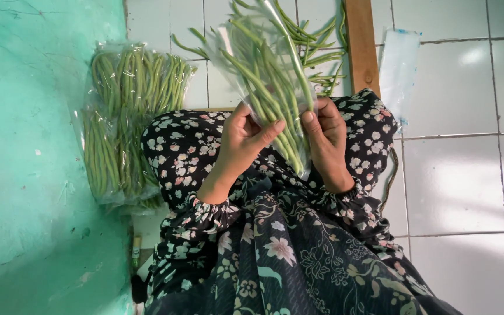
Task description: Packing long green beans into clear plastic bags
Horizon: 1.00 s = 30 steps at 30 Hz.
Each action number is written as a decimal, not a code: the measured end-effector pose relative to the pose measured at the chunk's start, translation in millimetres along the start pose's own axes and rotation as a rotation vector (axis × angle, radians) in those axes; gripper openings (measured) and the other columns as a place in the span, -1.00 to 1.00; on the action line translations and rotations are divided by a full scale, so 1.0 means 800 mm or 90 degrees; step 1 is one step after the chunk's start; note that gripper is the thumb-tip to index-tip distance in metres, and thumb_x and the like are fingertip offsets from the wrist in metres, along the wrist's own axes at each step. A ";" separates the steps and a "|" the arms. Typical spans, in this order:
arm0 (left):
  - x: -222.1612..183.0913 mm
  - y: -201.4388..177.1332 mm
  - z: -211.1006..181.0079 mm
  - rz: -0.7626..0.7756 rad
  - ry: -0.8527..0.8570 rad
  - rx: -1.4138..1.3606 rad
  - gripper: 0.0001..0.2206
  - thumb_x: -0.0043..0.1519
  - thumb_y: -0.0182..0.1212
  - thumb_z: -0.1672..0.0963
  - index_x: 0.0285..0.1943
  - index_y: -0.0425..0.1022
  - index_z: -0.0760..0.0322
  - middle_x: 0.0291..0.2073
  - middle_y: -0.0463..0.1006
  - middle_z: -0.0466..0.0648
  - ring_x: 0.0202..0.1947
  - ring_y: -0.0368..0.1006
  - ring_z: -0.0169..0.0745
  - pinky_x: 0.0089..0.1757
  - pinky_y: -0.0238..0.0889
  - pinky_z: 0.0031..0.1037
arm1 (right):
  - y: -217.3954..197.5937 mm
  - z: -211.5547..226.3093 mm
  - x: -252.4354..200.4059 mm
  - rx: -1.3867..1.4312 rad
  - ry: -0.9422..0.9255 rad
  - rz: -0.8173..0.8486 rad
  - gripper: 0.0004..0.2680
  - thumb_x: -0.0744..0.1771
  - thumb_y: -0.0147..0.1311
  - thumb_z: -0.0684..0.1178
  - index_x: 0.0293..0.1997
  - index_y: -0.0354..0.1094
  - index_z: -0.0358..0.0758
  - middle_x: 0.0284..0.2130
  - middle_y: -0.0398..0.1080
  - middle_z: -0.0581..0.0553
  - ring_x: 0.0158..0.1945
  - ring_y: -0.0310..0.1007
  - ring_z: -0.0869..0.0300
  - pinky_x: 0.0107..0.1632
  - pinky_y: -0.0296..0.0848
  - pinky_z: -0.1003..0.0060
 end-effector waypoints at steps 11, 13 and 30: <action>0.002 0.011 -0.010 -0.026 0.002 0.023 -0.80 0.27 0.36 0.12 -0.01 0.48 0.23 -0.36 0.50 -0.07 -0.41 0.41 -0.40 -0.29 0.45 -0.50 | 0.011 0.032 -0.003 -0.021 0.012 0.041 -0.88 0.37 0.20 -0.10 -0.20 0.39 -0.34 -0.50 0.39 -0.07 -0.45 0.32 0.34 -0.33 0.36 0.43; 0.000 0.011 -0.006 -0.030 -0.001 0.015 -0.78 0.29 0.33 0.11 0.03 0.47 0.25 -0.35 0.52 -0.01 -0.37 0.47 -0.32 -0.27 0.49 -0.46 | 0.005 0.023 -0.004 -0.025 0.010 0.039 -0.87 0.40 0.15 -0.08 -0.21 0.39 -0.34 -0.52 0.38 -0.09 -0.46 0.31 0.33 -0.35 0.35 0.43; -0.008 -0.003 0.030 -0.070 -0.021 0.024 -0.68 0.23 0.42 0.16 0.11 0.49 0.36 -0.25 0.63 0.13 -0.24 0.57 -0.23 -0.27 0.57 -0.37 | -0.005 0.002 -0.008 0.011 0.048 0.027 -0.86 0.39 0.18 -0.11 -0.27 0.37 -0.36 -0.58 0.38 -0.13 -0.54 0.35 0.31 -0.42 0.40 0.46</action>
Point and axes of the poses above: each hand's wrist, its own x-axis towards the middle knuckle, its own y-axis out of the palm, z = x × y, the point moved 8 cm from there along x, towards the middle knuckle
